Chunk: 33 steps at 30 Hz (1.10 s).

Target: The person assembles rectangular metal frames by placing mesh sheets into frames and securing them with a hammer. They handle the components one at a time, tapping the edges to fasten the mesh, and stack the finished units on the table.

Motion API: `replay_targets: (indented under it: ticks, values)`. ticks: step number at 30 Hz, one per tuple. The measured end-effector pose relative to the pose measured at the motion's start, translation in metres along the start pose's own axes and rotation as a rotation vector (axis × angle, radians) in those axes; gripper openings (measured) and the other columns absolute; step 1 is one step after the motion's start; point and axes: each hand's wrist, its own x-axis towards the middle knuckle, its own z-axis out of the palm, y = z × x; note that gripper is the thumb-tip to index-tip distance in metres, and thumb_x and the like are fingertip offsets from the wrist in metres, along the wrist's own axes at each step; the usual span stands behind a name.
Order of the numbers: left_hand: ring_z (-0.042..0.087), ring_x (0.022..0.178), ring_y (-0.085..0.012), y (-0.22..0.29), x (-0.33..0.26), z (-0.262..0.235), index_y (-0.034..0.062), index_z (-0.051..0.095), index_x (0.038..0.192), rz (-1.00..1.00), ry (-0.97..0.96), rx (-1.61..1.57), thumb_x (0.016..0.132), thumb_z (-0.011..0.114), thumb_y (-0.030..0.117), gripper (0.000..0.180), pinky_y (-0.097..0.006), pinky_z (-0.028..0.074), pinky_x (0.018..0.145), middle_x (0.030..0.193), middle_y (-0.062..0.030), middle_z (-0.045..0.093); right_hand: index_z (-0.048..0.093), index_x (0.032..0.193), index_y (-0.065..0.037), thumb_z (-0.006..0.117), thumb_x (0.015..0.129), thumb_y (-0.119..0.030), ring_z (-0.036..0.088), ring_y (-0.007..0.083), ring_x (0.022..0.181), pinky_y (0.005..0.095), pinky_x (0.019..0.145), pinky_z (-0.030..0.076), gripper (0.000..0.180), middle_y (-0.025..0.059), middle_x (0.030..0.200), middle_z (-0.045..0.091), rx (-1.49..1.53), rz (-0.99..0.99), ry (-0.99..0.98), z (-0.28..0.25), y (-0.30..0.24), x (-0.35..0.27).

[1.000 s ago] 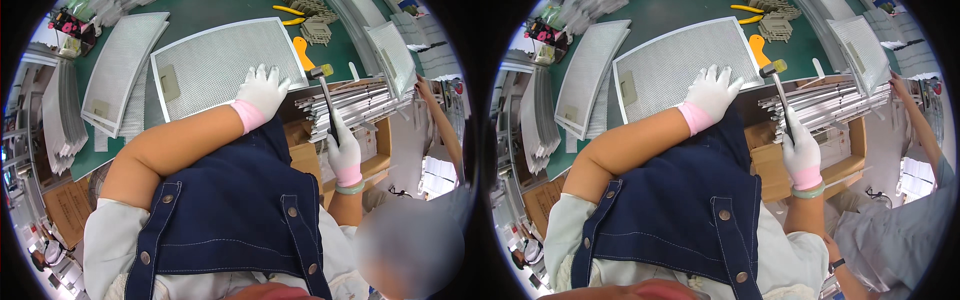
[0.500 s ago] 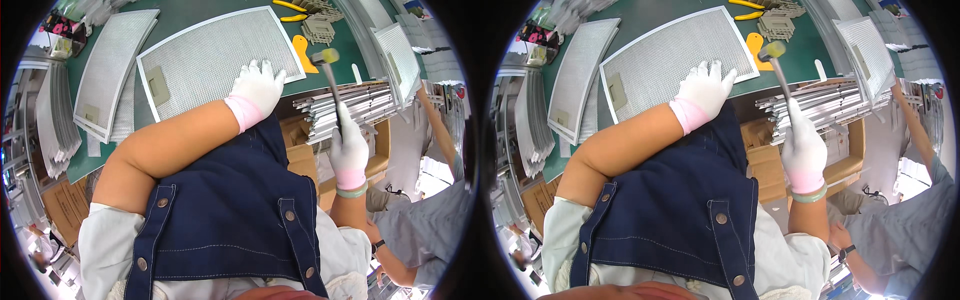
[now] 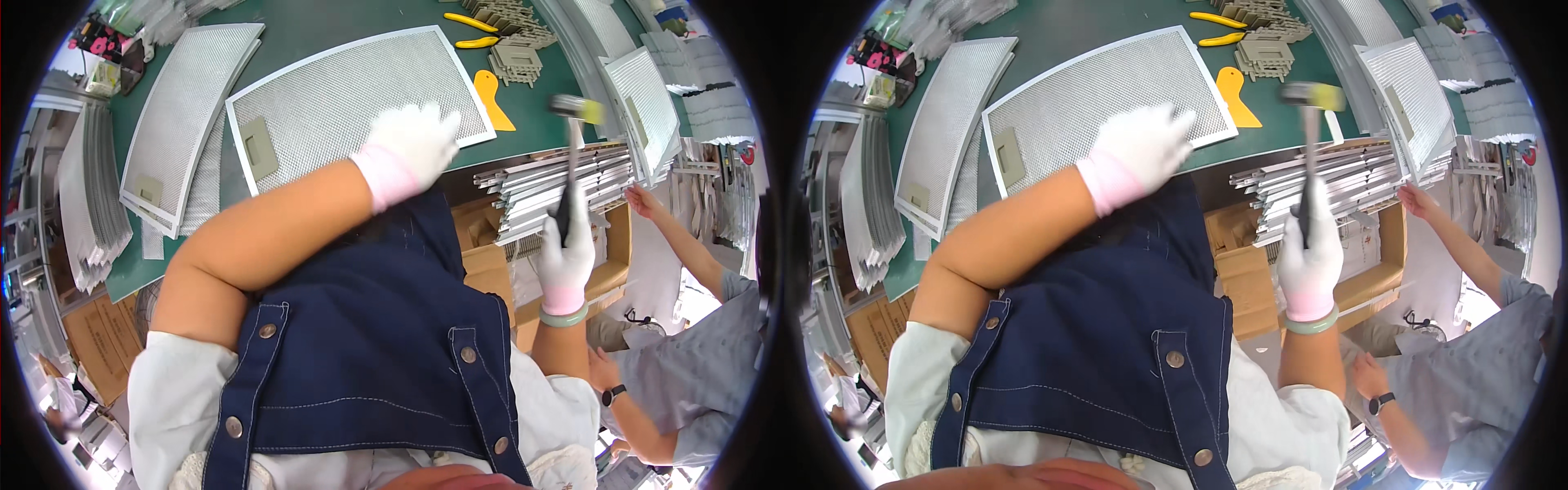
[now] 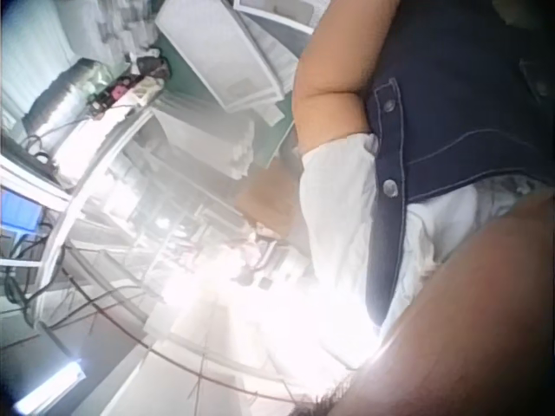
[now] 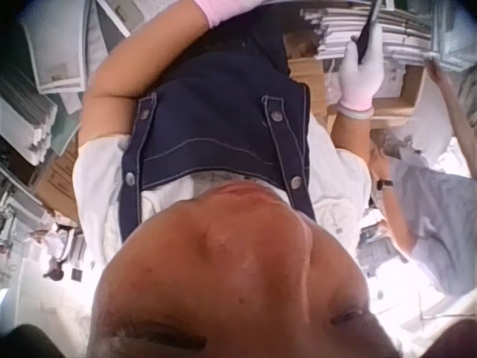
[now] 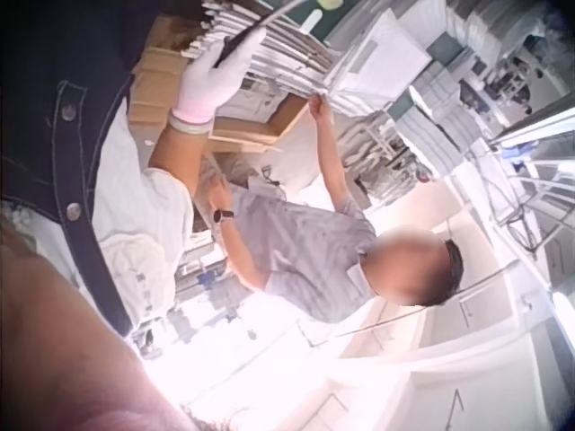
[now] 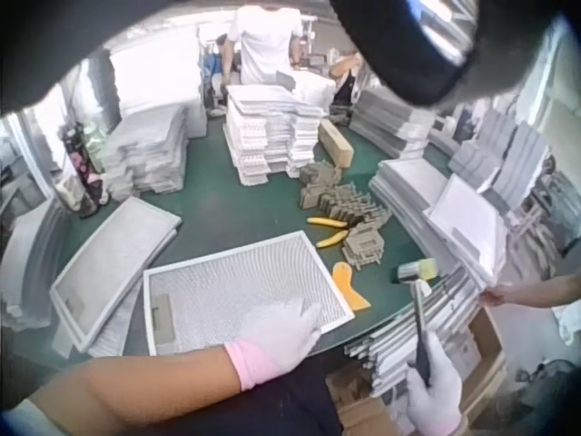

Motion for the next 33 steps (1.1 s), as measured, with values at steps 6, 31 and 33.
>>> replay_targets:
  ticks: [6, 31, 33]
  values:
    - [0.066, 0.106, -0.0386, -0.148, 0.019, -0.031, 0.0041, 0.067, 0.115, -0.536, -0.004, 0.158, 0.096, 0.054, 0.044, 0.047, -0.047, 0.052, 0.094, 0.112, -0.021, 0.068, 0.049, 0.124, 0.003, 0.065, 0.097, -0.011, 0.049, 0.005, 0.054, 0.0207, 0.044, 0.043, 0.034, 0.0011, 0.079, 0.054, 0.855, 0.673, 0.09, 0.043, -0.01, -0.005]
    - [0.048, 0.077, -0.0125, -0.073, -0.078, -0.164, -0.0009, 0.058, 0.1, -0.165, 0.208, -0.552, 0.1, 0.057, 0.026, 0.027, -0.027, 0.042, 0.074, 0.079, -0.0041, 0.05, 0.047, 0.109, -0.002, 0.062, 0.093, -0.002, 0.064, 0.0126, 0.06, 0.024, 0.048, 0.052, 0.021, 0.0073, 0.079, 0.06, 1.243, 0.411, 0.304, 0.033, -0.093, 0.007]
    - [0.047, 0.077, -0.0114, -0.073, -0.078, -0.162, -0.0004, 0.058, 0.1, -0.173, 0.22, -0.568, 0.101, 0.057, 0.026, 0.027, -0.027, 0.042, 0.073, 0.079, -0.0031, 0.05, 0.047, 0.109, -0.002, 0.062, 0.094, -0.001, 0.064, 0.0125, 0.06, 0.0241, 0.048, 0.052, 0.021, 0.0074, 0.079, 0.061, 1.237, 0.415, 0.316, 0.033, -0.094, 0.007]
